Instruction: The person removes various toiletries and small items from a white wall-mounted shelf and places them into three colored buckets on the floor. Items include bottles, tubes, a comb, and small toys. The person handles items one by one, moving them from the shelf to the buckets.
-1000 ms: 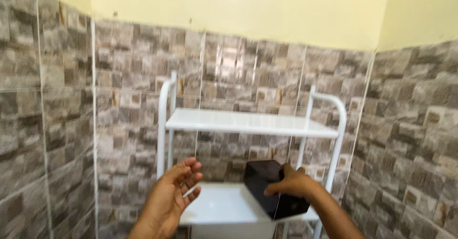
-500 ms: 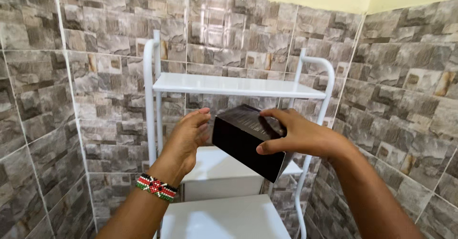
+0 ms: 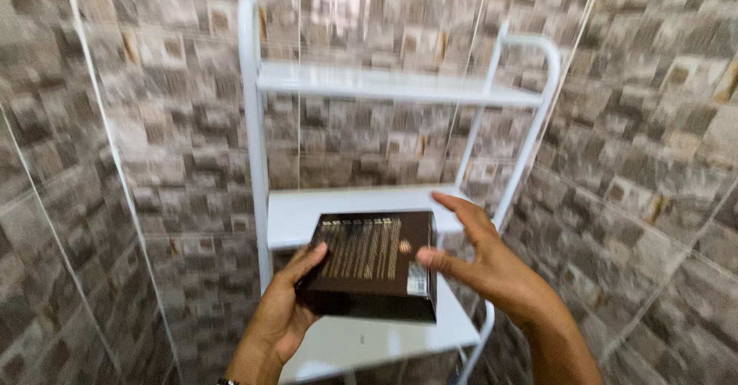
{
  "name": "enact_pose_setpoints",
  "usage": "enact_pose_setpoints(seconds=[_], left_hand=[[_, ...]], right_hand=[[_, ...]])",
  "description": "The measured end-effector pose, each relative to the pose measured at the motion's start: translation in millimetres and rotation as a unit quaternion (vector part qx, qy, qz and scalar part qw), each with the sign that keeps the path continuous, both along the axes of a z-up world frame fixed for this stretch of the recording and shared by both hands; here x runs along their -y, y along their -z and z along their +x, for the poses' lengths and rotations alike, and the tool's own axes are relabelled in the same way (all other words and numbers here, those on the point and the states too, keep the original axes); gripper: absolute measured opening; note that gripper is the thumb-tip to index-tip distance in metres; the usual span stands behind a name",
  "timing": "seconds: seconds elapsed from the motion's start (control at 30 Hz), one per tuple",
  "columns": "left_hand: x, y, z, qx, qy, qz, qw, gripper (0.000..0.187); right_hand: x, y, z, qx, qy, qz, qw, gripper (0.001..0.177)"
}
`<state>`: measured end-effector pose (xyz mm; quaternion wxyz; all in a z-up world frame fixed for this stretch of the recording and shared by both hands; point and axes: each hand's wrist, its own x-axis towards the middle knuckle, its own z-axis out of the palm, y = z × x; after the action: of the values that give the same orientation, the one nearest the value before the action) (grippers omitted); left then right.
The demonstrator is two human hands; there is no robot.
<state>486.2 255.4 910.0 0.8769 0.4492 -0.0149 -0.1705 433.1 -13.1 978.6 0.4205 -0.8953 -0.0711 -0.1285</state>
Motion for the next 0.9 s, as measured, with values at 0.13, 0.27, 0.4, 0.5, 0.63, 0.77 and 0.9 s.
enact_pose_setpoints(seconds=[0.13, 0.27, 0.4, 0.5, 0.63, 0.77, 0.9], left_hand=[[-5, 47, -16, 0.013, -0.007, -0.068, 0.998, 0.052], [9, 60, -47, 0.019, 0.004, -0.053, 0.998, 0.052], [8, 60, -62, 0.057, 0.019, -0.035, 0.998, 0.056], [7, 62, -72, 0.058, -0.007, 0.009, 0.998, 0.06], [13, 57, -99, 0.076, -0.015, 0.047, 0.996, 0.063], [35, 47, -130, 0.069, 0.002, 0.058, 0.996, 0.061], [79, 57, -170, 0.067, 0.024, 0.046, 0.996, 0.055]], right_hand=[[-6, 75, -25, -0.134, 0.045, 0.286, 0.948, 0.086], [-11, 122, -57, -0.14, -0.002, 0.514, 0.847, 0.07], [-16, 130, -72, -0.099, -0.016, 0.553, 0.827, 0.062], [-21, 121, -83, -0.11, 0.035, 0.516, 0.849, 0.063], [-23, 110, -98, -0.134, 0.089, 0.512, 0.844, 0.064], [2, 107, -127, -0.084, 0.006, 0.514, 0.854, 0.066], [51, 105, -173, -0.074, 0.029, 0.501, 0.862, 0.06]])
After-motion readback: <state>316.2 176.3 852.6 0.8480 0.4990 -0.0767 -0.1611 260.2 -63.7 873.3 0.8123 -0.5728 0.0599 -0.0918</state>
